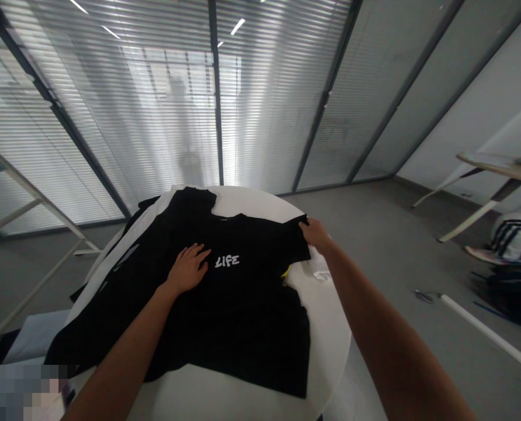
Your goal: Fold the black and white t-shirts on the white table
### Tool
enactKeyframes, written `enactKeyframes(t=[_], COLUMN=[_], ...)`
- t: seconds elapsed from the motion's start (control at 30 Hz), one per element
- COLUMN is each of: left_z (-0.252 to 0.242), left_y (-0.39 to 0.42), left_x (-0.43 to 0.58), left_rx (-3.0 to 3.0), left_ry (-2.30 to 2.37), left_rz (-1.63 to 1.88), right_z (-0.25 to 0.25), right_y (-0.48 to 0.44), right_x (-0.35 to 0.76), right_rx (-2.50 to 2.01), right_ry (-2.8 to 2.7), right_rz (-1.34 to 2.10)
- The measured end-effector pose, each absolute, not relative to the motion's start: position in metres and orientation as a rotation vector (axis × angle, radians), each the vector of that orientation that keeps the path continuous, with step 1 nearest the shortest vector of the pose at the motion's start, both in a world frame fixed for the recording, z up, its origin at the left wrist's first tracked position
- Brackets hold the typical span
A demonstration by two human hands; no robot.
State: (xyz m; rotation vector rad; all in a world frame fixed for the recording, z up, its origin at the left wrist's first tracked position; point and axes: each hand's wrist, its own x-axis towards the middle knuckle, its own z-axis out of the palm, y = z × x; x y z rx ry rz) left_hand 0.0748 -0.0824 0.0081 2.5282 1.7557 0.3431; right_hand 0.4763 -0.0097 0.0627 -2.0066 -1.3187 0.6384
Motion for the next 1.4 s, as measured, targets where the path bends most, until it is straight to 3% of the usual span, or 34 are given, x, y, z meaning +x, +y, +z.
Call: enactKeyframes(t=[0.33, 0.53, 0.77, 1.07, 1.4], left_z=[0.007, 0.008, 0.008, 0.009, 0.009], left_y=[-0.083, -0.082, -0.083, -0.082, -0.081], left_x=[0.076, 0.077, 0.076, 0.077, 0.078], left_rx=[2.531, 2.537, 2.538, 2.525, 2.512], left_ry=[1.755, 1.763, 1.759, 1.76, 1.771], left_rz=[0.361, 0.353, 0.352, 0.34, 0.34], right_z=[0.081, 0.052, 0.032, -0.014, 0.01], right_y=[-0.017, -0.052, -0.046, -0.038, -0.028], right_x=[0.408, 0.356, 0.36, 0.359, 0.371], right_rx=[-2.013, -1.829, -2.015, -2.162, -2.0], right_ry=[-1.906, -2.245, -1.958, -2.161, -1.962], right_rz=[0.165, 0.227, -0.054, 0.11, 0.278])
